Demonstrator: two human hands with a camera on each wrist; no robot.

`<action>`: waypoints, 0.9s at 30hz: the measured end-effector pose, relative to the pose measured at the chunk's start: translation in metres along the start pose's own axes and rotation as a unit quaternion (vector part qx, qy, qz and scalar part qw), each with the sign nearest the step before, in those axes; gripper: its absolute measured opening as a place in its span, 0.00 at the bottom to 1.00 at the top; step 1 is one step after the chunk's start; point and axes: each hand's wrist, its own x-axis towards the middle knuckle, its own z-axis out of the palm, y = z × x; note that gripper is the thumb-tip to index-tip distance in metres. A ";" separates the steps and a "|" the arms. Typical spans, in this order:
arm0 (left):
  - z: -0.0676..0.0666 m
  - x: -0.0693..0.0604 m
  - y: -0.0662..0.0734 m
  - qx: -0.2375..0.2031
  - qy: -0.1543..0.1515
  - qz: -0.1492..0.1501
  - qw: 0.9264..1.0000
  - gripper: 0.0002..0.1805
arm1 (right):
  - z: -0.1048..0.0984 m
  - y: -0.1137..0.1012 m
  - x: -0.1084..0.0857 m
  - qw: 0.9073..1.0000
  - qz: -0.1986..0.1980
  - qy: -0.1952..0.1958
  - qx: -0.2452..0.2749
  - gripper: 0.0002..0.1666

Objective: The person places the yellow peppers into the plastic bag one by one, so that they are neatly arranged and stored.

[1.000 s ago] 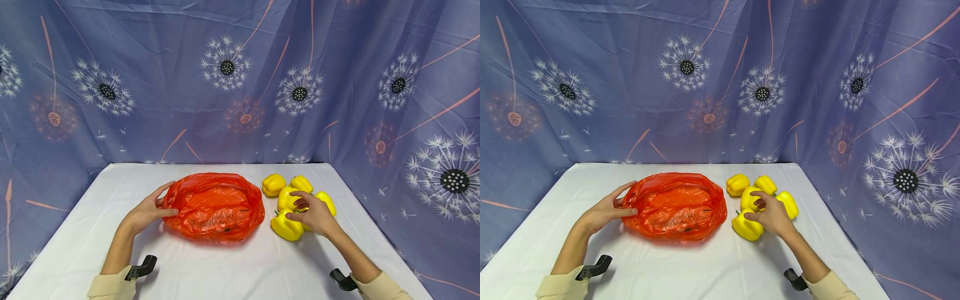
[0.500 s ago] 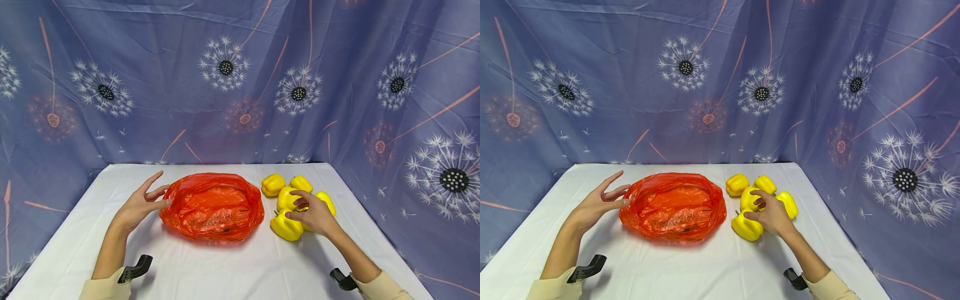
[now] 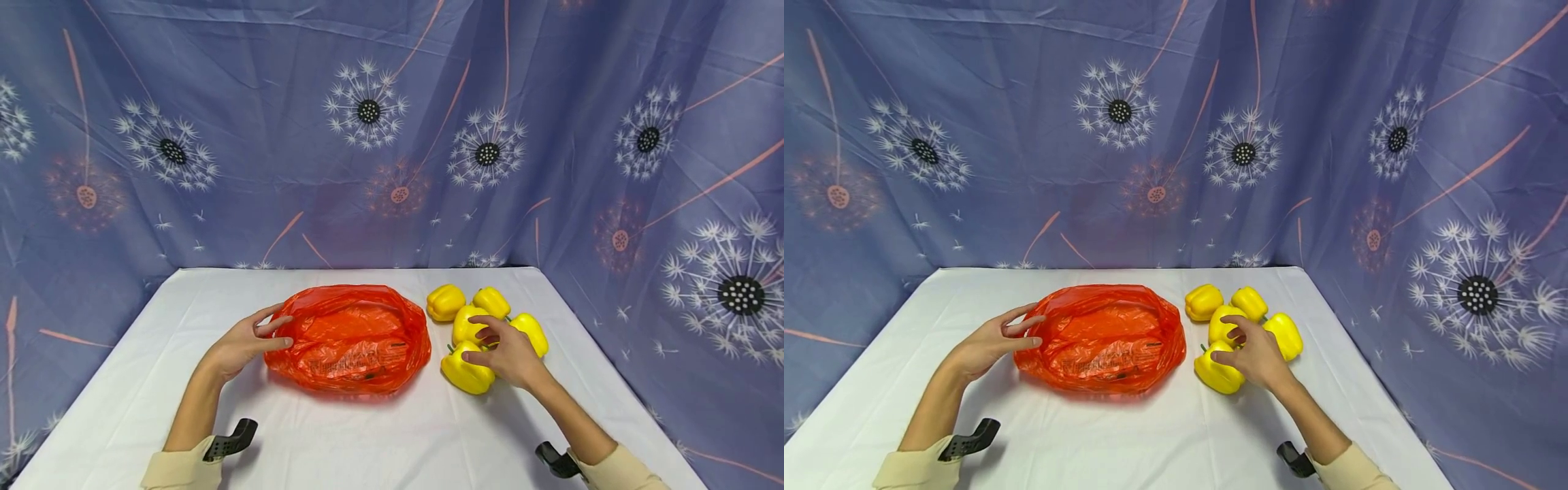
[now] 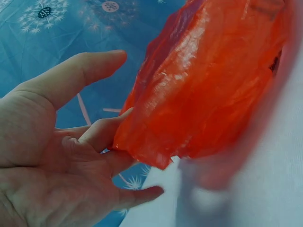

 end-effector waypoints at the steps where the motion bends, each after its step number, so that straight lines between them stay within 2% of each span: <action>1: 0.000 0.000 -0.002 0.001 0.000 -0.001 1.000 0.51 | 0.001 0.000 0.000 1.000 -0.002 -0.003 0.000 0.43; 10: 0.001 0.002 -0.008 -0.018 -0.005 0.015 1.000 0.51 | 0.008 0.007 -0.006 0.999 -0.037 -0.010 -0.023 0.46; 19: 0.001 0.002 -0.011 0.011 -0.017 0.030 0.999 0.55 | 0.015 0.013 -0.011 0.997 -0.044 -0.012 -0.066 0.48; 27: 0.002 0.004 -0.015 0.005 -0.029 0.045 0.999 0.56 | 0.020 0.016 -0.011 0.993 -0.084 -0.021 -0.085 0.49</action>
